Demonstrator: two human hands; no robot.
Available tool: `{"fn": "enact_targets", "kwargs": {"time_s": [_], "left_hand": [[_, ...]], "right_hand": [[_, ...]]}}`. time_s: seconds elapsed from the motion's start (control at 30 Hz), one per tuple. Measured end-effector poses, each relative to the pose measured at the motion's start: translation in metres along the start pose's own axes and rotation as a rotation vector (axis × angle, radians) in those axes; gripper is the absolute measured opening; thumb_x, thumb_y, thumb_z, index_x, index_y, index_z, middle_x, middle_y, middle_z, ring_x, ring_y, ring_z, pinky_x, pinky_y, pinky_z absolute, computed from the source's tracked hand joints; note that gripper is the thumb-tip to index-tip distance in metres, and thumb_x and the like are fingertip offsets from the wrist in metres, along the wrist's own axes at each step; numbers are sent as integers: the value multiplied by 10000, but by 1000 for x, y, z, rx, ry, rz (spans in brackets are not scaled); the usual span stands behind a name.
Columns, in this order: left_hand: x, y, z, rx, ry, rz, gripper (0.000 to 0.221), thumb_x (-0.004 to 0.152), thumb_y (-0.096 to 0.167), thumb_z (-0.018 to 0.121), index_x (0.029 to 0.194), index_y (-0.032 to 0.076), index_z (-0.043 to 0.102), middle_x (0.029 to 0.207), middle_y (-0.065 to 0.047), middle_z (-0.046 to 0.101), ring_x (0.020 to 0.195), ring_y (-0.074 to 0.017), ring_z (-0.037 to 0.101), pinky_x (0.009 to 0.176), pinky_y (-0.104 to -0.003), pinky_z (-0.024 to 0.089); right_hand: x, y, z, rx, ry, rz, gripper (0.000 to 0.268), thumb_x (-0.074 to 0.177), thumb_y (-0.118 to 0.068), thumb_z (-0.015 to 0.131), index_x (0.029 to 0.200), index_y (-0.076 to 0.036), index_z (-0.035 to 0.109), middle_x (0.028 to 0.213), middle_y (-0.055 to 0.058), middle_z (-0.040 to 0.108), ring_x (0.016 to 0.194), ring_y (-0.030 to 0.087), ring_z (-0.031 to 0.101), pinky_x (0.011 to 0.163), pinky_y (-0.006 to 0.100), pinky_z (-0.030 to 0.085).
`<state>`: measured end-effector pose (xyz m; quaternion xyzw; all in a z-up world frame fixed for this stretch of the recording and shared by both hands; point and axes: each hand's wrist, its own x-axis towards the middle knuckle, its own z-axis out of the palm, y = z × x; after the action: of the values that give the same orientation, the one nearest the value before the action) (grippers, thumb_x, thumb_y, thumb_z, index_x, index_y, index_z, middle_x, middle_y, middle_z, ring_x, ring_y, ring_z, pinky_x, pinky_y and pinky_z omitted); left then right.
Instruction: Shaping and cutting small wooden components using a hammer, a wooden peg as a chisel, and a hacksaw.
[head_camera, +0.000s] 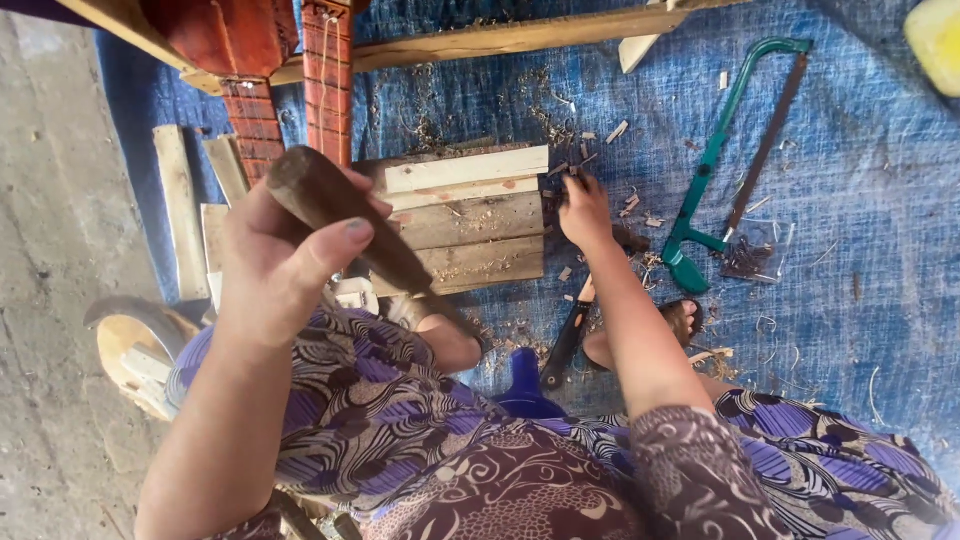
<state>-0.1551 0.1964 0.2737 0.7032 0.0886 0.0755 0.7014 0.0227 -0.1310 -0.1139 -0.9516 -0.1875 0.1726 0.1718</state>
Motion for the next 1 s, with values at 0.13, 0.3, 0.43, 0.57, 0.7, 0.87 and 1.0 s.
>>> {"fn": "enact_targets", "kwargs": {"time_s": [0.13, 0.3, 0.43, 0.57, 0.7, 0.87, 1.0], "left_hand": [[2, 1, 3, 133, 49, -105, 421, 835, 171, 733, 1190, -14, 602, 973, -146, 738, 807, -240, 755, 719, -296, 616], [3, 0, 2, 223, 78, -170, 423, 782, 168, 765, 1158, 18, 640, 973, -123, 762, 794, -208, 755, 712, -284, 589], [5, 2, 4, 203, 83, -184, 444, 772, 156, 766, 1175, 19, 638, 1005, -125, 767, 847, -210, 766, 770, -291, 604], [6, 7, 8, 203, 120, -217, 452, 758, 104, 746, 1190, 15, 648, 1022, -131, 764, 887, -226, 764, 840, -322, 603], [8, 5, 7, 202, 117, -181, 449, 770, 134, 738, 1190, 4, 647, 1028, -139, 768, 847, -221, 768, 814, -322, 625], [15, 5, 10, 227, 122, -218, 437, 748, 110, 740, 1161, -4, 655, 1021, -149, 773, 843, -244, 784, 802, -341, 642], [12, -1, 5, 227, 99, -192, 456, 751, 179, 768, 1180, 70, 658, 1019, -108, 789, 796, -183, 781, 710, -282, 658]], "right_hand": [[20, -30, -18, -231, -252, 35, 745, 903, -8, 484, 1601, -209, 321, 1701, 145, 36, 1535, 400, 116, 1219, 615, 207], [-25, -22, 5, -206, -79, -412, 473, 882, -61, 572, 1353, -36, 614, 1498, 175, 487, 1381, 428, 416, 1095, 527, 461], [-59, 24, 15, -363, -96, -727, 432, 900, -218, 539, 1280, -31, 624, 1455, 216, 523, 1332, 417, 461, 1034, 518, 404], [-29, 51, 5, -490, -5, -513, 304, 932, -265, 570, 1198, -137, 640, 1417, 148, 501, 1283, 370, 484, 1094, 548, 415], [33, 37, -31, -222, 200, -125, 505, 983, -399, 657, 1384, -101, 584, 1515, 226, 384, 1279, 473, 443, 1040, 616, 458], [73, 33, -29, -132, 258, 33, 641, 967, -303, 687, 1430, 59, 431, 1251, 279, 624, 1048, 409, 597, 873, 430, 467], [30, -69, -86, 290, -276, 456, 646, 1052, -497, 140, 1538, -116, 332, 1483, 152, 468, 1209, 325, 580, 926, 484, 572]]}}
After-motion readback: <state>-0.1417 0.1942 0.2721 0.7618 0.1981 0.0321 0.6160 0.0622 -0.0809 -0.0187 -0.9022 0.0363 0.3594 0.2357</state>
